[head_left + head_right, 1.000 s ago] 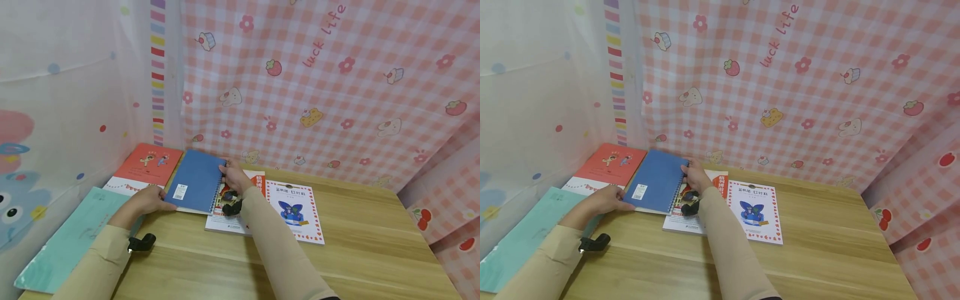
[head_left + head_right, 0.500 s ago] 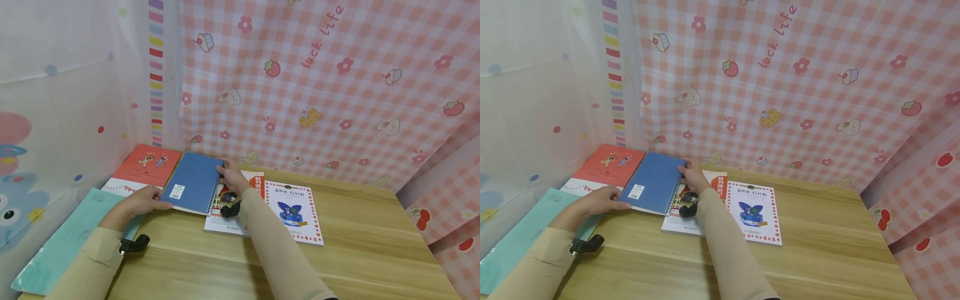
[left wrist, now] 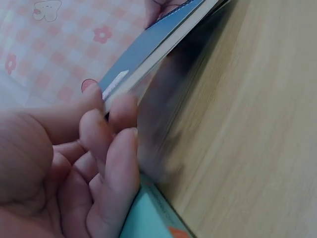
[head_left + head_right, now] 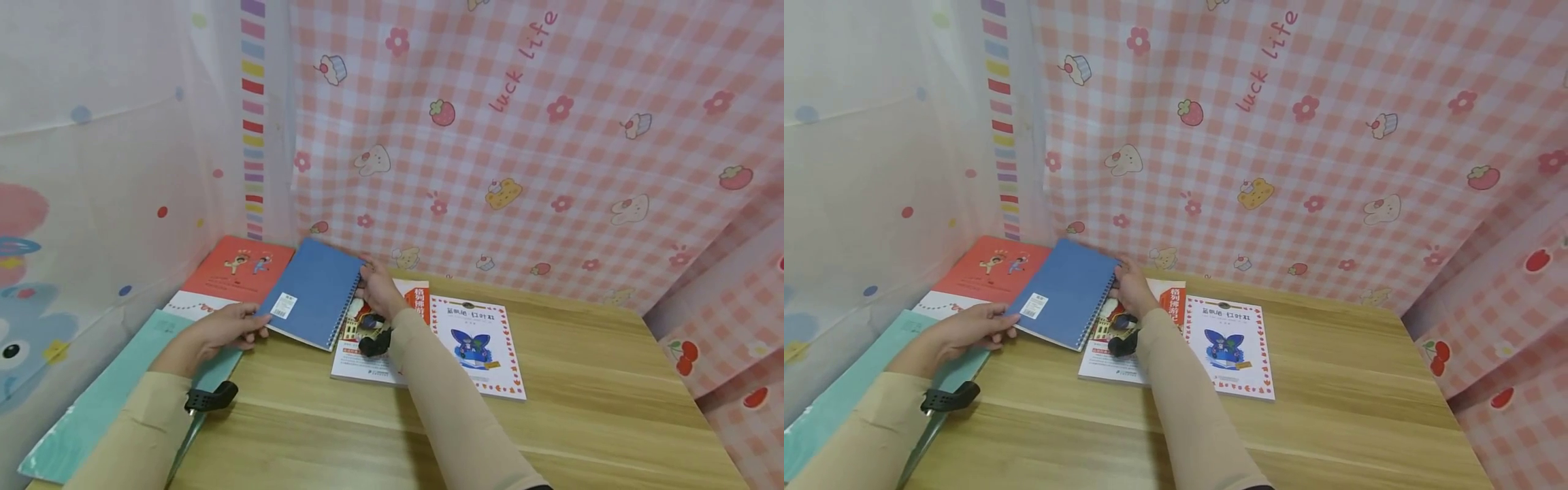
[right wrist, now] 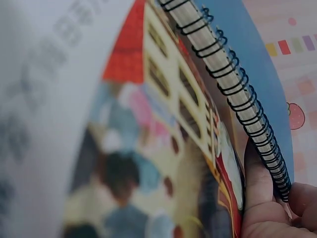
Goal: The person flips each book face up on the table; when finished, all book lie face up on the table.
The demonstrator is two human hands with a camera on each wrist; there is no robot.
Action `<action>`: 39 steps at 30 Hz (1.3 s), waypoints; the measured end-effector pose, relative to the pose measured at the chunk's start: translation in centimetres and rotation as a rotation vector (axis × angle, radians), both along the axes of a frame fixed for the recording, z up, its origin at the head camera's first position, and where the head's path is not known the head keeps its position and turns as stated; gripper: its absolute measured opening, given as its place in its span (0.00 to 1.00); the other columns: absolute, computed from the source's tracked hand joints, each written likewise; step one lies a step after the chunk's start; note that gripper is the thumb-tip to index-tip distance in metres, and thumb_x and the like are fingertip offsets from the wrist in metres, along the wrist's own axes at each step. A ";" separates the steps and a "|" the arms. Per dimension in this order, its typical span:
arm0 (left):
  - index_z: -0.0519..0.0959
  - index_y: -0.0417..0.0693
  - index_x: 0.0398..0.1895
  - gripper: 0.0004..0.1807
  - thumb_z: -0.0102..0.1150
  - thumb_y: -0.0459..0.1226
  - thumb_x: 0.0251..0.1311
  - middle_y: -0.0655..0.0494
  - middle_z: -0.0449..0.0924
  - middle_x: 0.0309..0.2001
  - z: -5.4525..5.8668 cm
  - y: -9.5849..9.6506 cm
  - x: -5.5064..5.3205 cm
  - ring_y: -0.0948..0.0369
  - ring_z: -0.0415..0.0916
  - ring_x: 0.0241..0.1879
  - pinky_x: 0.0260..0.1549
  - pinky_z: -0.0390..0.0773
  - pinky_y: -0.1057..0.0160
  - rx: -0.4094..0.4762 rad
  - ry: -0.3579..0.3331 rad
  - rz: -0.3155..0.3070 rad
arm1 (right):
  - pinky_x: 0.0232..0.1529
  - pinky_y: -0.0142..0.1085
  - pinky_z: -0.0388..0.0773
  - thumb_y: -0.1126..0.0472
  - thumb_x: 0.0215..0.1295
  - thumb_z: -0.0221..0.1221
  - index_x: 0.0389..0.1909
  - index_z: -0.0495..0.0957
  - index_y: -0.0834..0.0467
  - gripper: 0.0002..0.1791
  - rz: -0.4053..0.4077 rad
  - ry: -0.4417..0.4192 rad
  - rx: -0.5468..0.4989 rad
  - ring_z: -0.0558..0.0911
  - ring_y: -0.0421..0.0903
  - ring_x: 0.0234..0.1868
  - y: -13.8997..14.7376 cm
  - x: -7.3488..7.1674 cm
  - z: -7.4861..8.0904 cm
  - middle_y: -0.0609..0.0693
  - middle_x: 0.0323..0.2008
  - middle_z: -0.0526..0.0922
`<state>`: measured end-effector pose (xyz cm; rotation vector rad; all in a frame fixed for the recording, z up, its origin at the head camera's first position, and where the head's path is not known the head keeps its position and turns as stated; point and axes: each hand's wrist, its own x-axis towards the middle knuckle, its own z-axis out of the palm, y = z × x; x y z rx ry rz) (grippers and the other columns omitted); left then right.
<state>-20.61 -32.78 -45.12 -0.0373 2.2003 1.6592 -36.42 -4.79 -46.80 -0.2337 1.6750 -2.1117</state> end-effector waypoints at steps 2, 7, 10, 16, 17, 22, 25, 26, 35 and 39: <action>0.67 0.45 0.33 0.16 0.48 0.45 0.79 0.54 0.81 0.36 0.1 -0.1 0.1 0.63 0.71 0.29 0.32 0.80 0.66 0.008 -0.001 0.008 | 0.33 0.39 0.60 0.63 0.84 0.38 0.79 0.52 0.58 0.26 0.000 -0.003 -0.026 0.53 0.43 0.26 0.0 0.0 0.0 0.51 0.45 0.64; 0.73 0.42 0.39 0.14 0.49 0.44 0.79 0.48 0.87 0.45 0.6 -0.1 0.3 0.58 0.83 0.39 0.40 0.84 0.63 0.044 0.026 0.004 | 0.29 0.36 0.59 0.62 0.84 0.39 0.78 0.52 0.62 0.26 -0.019 0.018 -0.037 0.55 0.41 0.24 -0.1 0.2 -0.1 0.47 0.30 0.59; 0.74 0.35 0.51 0.18 0.49 0.44 0.79 0.46 0.87 0.46 1.0 0.0 0.5 0.56 0.86 0.44 0.44 0.85 0.61 0.065 0.055 0.012 | 0.28 0.35 0.60 0.63 0.84 0.39 0.77 0.53 0.63 0.26 -0.033 0.038 -0.042 0.55 0.41 0.25 0.0 0.4 -0.2 0.47 0.30 0.60; 0.57 0.27 0.74 0.35 0.48 0.46 0.79 0.45 0.87 0.46 1.9 0.2 0.7 0.54 0.86 0.47 0.47 0.84 0.61 0.047 0.108 0.051 | 0.30 0.36 0.60 0.65 0.83 0.40 0.77 0.54 0.65 0.26 -0.034 0.057 -0.089 0.56 0.41 0.25 0.0 0.4 -0.3 0.48 0.33 0.62; 0.59 0.27 0.73 0.34 0.49 0.46 0.79 0.45 0.87 0.45 2.1 0.2 0.8 0.55 0.86 0.47 0.47 0.84 0.61 0.041 0.119 0.059 | 0.30 0.36 0.61 0.66 0.83 0.40 0.77 0.54 0.65 0.26 -0.032 0.061 -0.093 0.57 0.41 0.25 0.0 0.4 -0.3 0.48 0.34 0.62; 0.65 0.25 0.69 0.31 0.48 0.45 0.79 0.49 0.87 0.41 2.9 0.4 0.9 0.58 0.86 0.43 0.44 0.85 0.60 0.039 0.161 0.090 | 0.31 0.36 0.65 0.68 0.82 0.42 0.77 0.55 0.67 0.26 -0.043 0.059 -0.102 0.59 0.41 0.26 -0.2 0.5 -0.4 0.49 0.38 0.65; 0.64 0.24 0.69 0.30 0.48 0.44 0.79 0.52 0.87 0.40 3.3 0.3 1.0 0.59 0.86 0.42 0.44 0.85 0.60 0.045 0.166 0.100 | 0.32 0.35 0.68 0.68 0.81 0.43 0.76 0.57 0.67 0.26 -0.051 0.055 -0.104 0.60 0.40 0.26 -0.2 0.5 -0.6 0.48 0.34 0.64; 0.64 0.24 0.69 0.30 0.48 0.44 0.79 0.53 0.86 0.40 3.4 0.3 1.1 0.59 0.86 0.41 0.44 0.85 0.59 0.045 0.168 0.100 | 0.33 0.35 0.70 0.68 0.81 0.43 0.76 0.57 0.67 0.26 -0.050 0.058 -0.102 0.60 0.40 0.25 -0.2 0.6 -0.7 0.48 0.33 0.64; 0.64 0.25 0.70 0.31 0.47 0.44 0.79 0.56 0.86 0.40 4.1 0.5 1.1 0.63 0.85 0.39 0.42 0.85 0.60 0.053 0.210 0.097 | 0.46 0.36 0.80 0.69 0.81 0.44 0.75 0.60 0.66 0.25 -0.044 0.086 -0.083 0.70 0.39 0.33 0.0 0.8 -0.7 0.49 0.39 0.67; 0.66 0.25 0.69 0.30 0.49 0.44 0.79 0.52 0.87 0.39 4.8 0.8 1.2 0.64 0.84 0.38 0.41 0.85 0.62 0.022 0.246 0.100 | 0.49 0.40 0.80 0.69 0.81 0.43 0.76 0.59 0.66 0.25 -0.049 0.087 -0.074 0.71 0.41 0.34 -0.1 0.6 -0.8 0.50 0.38 0.67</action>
